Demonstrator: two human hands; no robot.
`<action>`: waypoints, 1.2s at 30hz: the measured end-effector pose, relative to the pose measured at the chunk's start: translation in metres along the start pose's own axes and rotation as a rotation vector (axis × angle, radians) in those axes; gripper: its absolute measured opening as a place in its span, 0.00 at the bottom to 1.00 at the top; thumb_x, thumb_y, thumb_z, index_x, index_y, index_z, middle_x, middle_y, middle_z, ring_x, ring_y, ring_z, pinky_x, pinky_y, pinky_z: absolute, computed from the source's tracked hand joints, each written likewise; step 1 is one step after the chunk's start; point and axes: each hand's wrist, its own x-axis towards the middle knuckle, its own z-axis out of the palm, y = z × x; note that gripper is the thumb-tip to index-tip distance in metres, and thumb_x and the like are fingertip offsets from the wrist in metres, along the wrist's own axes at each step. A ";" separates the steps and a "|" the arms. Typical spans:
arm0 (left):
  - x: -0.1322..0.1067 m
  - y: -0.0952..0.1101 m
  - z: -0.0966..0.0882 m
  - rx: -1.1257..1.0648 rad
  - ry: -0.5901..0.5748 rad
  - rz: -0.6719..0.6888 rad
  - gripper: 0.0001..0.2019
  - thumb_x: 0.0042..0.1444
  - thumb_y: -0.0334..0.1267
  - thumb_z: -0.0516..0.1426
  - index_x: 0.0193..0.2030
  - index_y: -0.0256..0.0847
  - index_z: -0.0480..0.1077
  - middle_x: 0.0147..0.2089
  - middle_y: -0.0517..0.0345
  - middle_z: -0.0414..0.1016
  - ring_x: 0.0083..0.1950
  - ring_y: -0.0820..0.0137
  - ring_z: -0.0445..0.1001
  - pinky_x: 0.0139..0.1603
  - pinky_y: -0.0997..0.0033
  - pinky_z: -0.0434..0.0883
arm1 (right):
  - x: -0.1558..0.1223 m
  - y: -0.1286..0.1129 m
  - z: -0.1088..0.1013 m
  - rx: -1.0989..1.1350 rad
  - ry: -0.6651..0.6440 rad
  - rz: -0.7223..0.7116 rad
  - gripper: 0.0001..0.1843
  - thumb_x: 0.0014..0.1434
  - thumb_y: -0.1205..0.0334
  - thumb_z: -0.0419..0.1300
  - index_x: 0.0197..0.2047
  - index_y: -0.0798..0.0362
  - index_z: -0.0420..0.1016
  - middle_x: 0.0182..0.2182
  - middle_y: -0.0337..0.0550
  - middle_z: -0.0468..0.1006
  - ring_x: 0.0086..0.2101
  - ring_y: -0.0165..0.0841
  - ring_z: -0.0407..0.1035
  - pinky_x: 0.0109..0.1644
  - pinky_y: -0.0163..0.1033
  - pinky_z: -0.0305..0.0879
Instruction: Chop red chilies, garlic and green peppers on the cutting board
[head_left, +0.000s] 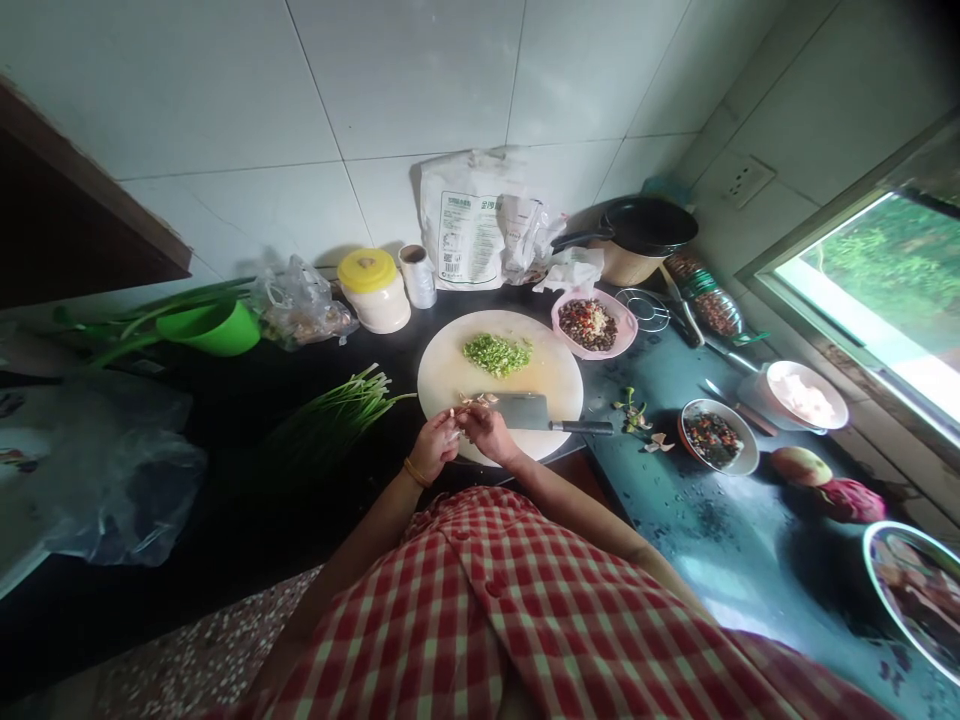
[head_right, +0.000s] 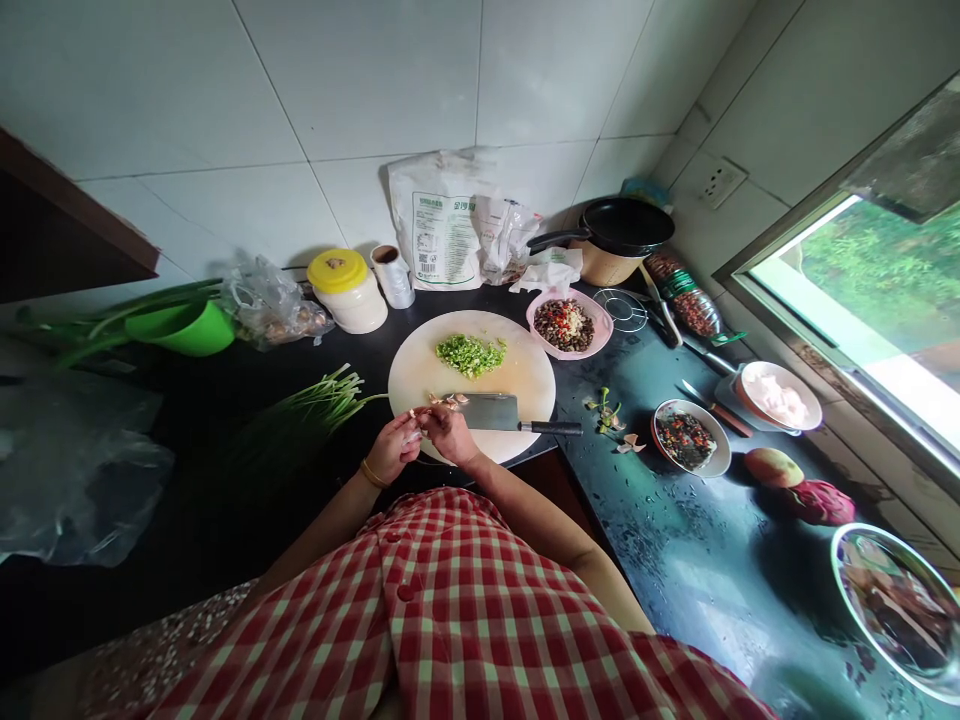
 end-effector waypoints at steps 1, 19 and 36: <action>-0.001 0.002 0.000 -0.039 -0.020 -0.006 0.18 0.44 0.40 0.61 0.43 0.35 0.67 0.20 0.69 0.55 0.15 0.87 0.46 0.13 0.84 0.42 | 0.000 0.001 0.000 0.112 -0.007 0.050 0.13 0.55 0.55 0.51 0.31 0.55 0.70 0.21 0.37 0.67 0.21 0.26 0.60 0.26 0.33 0.60; -0.015 0.004 -0.080 -0.252 0.243 -0.113 0.04 0.52 0.33 0.52 0.30 0.36 0.65 0.32 0.54 0.72 0.27 0.76 0.72 0.20 0.81 0.65 | -0.051 0.037 -0.100 -1.015 0.251 0.109 0.19 0.56 0.69 0.47 0.49 0.55 0.68 0.43 0.50 0.72 0.43 0.37 0.64 0.48 0.40 0.58; 0.040 -0.002 -0.001 0.581 0.217 0.191 0.08 0.43 0.36 0.59 0.32 0.38 0.69 0.20 0.63 0.65 0.19 0.78 0.62 0.22 0.76 0.62 | -0.102 0.028 -0.183 -1.387 -0.184 0.234 0.12 0.53 0.64 0.50 0.43 0.51 0.63 0.35 0.43 0.75 0.32 0.34 0.68 0.30 0.35 0.51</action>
